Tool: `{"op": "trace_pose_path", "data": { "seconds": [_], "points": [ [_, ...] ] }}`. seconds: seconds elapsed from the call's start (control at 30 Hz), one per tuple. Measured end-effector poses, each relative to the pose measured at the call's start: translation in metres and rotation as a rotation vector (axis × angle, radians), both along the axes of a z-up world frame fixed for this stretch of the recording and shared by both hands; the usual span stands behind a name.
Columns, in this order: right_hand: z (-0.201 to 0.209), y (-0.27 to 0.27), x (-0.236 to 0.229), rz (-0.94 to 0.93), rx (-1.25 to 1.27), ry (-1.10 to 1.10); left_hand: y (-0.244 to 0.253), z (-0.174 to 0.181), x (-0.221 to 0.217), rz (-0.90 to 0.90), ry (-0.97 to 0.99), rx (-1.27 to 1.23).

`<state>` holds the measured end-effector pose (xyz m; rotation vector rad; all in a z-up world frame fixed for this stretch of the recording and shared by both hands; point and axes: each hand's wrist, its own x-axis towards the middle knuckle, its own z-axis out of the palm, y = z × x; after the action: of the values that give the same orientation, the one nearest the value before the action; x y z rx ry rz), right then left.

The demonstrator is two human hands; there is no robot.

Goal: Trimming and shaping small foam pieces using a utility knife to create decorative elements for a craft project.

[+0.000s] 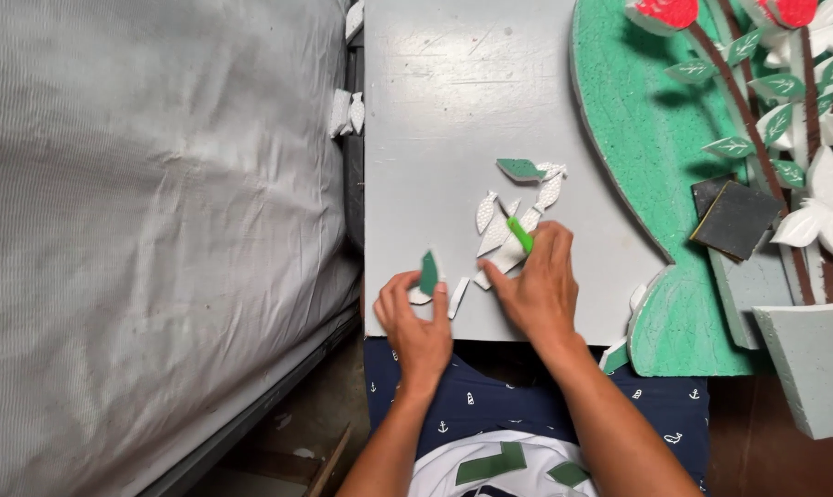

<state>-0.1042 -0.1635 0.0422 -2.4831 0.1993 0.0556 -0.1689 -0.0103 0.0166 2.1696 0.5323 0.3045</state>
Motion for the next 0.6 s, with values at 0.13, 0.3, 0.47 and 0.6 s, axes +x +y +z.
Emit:
{"op": "trace_pose_path", "data": {
  "seconds": [0.13,0.3,0.47,0.6],
  "points": [
    [-0.007,-0.016,0.009,-0.034,0.019,0.030,-0.023,-0.008,0.027,-0.072,-0.079,-0.031],
    [0.010,-0.039,0.020,-0.122,0.040,-0.053,-0.054,0.008,0.093,-0.072,-0.051,-0.401],
    [0.017,-0.047,0.003,-0.208,0.229,0.030,-0.035,0.004,0.117,-0.055,-0.019,-0.386],
    [0.002,-0.031,-0.003,-0.300,0.663,0.228,-0.007,-0.015,0.116,-0.081,-0.086,-0.293]
  ]
}}
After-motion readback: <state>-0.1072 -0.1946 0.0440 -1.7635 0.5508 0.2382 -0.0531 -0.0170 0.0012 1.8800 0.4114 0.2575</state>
